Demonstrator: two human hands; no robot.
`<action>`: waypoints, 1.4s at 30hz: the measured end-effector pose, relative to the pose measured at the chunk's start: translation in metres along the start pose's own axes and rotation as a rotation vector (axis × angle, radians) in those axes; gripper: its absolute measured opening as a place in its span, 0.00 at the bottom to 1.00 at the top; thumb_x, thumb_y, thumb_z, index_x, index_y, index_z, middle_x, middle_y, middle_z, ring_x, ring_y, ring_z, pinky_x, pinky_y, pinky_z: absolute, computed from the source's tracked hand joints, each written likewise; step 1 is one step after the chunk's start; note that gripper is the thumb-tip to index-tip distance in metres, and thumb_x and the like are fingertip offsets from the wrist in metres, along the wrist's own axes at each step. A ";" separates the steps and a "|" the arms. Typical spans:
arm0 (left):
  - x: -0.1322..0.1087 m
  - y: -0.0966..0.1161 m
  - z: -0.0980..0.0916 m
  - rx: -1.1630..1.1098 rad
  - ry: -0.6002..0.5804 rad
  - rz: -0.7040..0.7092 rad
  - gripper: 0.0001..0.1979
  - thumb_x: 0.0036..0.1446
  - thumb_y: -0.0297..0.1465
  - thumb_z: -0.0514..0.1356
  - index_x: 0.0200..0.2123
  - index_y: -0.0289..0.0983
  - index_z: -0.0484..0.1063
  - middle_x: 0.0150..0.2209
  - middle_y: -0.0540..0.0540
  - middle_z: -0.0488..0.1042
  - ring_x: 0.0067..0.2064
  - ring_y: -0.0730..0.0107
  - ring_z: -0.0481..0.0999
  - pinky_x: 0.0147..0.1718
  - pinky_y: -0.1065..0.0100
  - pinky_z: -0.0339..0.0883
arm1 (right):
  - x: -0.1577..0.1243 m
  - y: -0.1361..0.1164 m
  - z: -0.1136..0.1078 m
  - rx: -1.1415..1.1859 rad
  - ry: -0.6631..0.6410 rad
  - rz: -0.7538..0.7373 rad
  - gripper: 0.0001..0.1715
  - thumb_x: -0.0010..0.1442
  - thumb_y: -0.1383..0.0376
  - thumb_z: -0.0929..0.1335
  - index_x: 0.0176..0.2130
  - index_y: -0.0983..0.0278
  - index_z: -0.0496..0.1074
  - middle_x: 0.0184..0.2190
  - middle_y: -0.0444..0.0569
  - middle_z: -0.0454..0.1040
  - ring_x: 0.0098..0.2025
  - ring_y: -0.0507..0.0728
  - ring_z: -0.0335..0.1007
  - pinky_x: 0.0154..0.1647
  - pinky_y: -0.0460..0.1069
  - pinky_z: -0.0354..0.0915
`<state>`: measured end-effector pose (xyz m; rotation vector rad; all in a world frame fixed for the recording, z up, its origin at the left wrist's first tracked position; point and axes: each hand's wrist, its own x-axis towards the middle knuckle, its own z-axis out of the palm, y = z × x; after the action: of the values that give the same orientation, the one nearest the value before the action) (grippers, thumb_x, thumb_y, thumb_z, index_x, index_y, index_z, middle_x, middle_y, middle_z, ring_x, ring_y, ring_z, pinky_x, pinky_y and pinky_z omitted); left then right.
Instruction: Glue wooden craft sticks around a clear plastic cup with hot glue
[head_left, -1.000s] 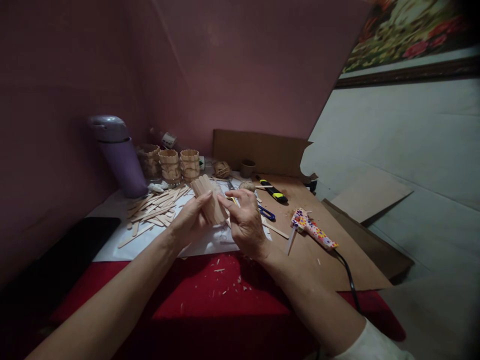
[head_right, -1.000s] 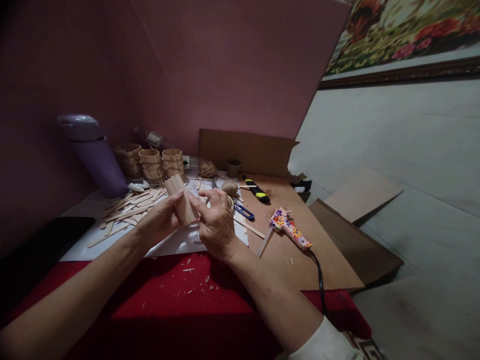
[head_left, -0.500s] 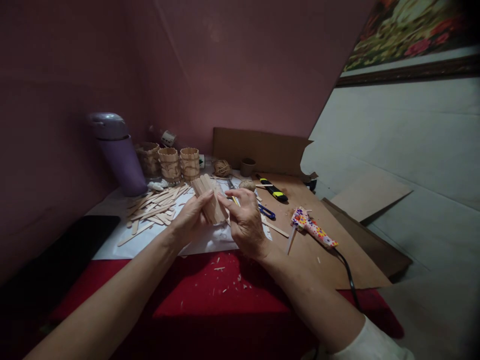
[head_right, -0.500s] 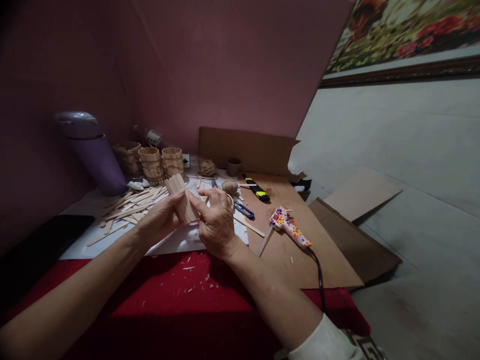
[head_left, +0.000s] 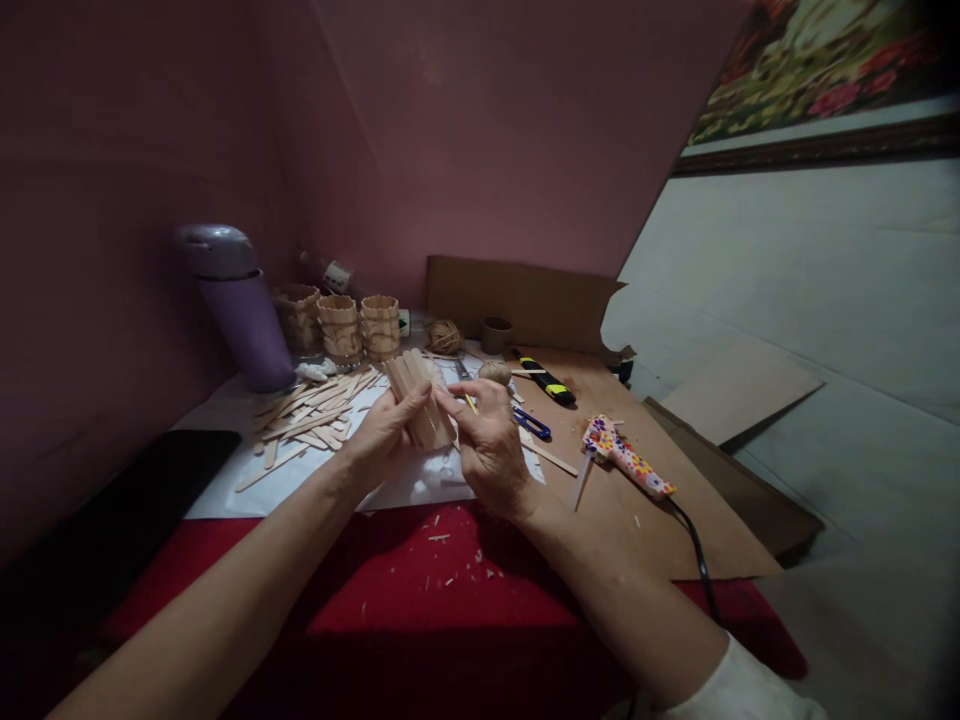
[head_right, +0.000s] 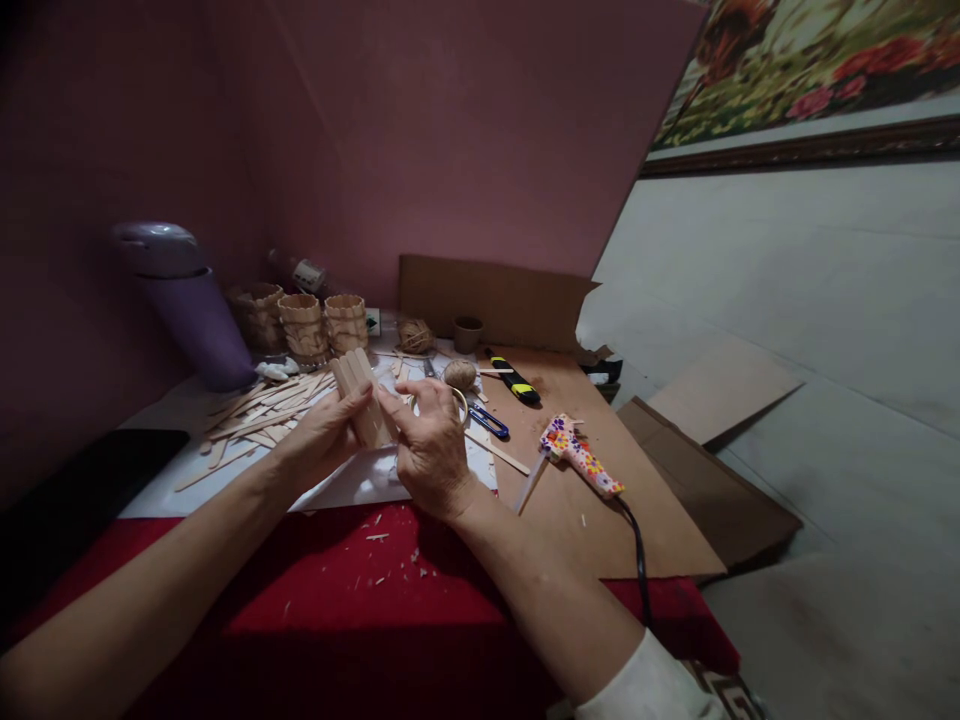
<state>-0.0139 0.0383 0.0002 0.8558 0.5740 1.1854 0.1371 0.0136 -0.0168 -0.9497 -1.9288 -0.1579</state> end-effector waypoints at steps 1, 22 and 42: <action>0.000 0.000 0.001 -0.003 -0.001 0.002 0.19 0.49 0.34 0.72 0.41 0.32 0.72 0.34 0.44 0.78 0.32 0.69 0.78 0.33 0.70 0.76 | 0.000 0.000 0.000 0.001 0.000 0.004 0.31 0.61 0.75 0.60 0.59 0.57 0.71 0.51 0.53 0.69 0.55 0.62 0.59 0.59 0.62 0.61; 0.005 0.004 -0.005 -0.087 0.158 0.014 0.12 0.47 0.28 0.71 0.34 0.33 0.72 0.28 0.48 0.77 0.27 0.71 0.76 0.29 0.69 0.76 | -0.004 0.000 0.002 0.007 0.047 -0.055 0.29 0.57 0.77 0.63 0.52 0.54 0.77 0.49 0.51 0.71 0.54 0.62 0.60 0.56 0.63 0.63; 0.004 0.005 -0.003 -0.023 0.211 0.080 0.16 0.44 0.30 0.72 0.35 0.35 0.71 0.28 0.50 0.76 0.27 0.70 0.75 0.29 0.64 0.77 | -0.004 0.001 0.002 -0.006 0.047 -0.028 0.33 0.56 0.78 0.61 0.55 0.56 0.74 0.49 0.52 0.70 0.54 0.62 0.59 0.57 0.63 0.63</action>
<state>-0.0178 0.0435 0.0033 0.7449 0.7008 1.3628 0.1374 0.0132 -0.0215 -0.9153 -1.9005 -0.2008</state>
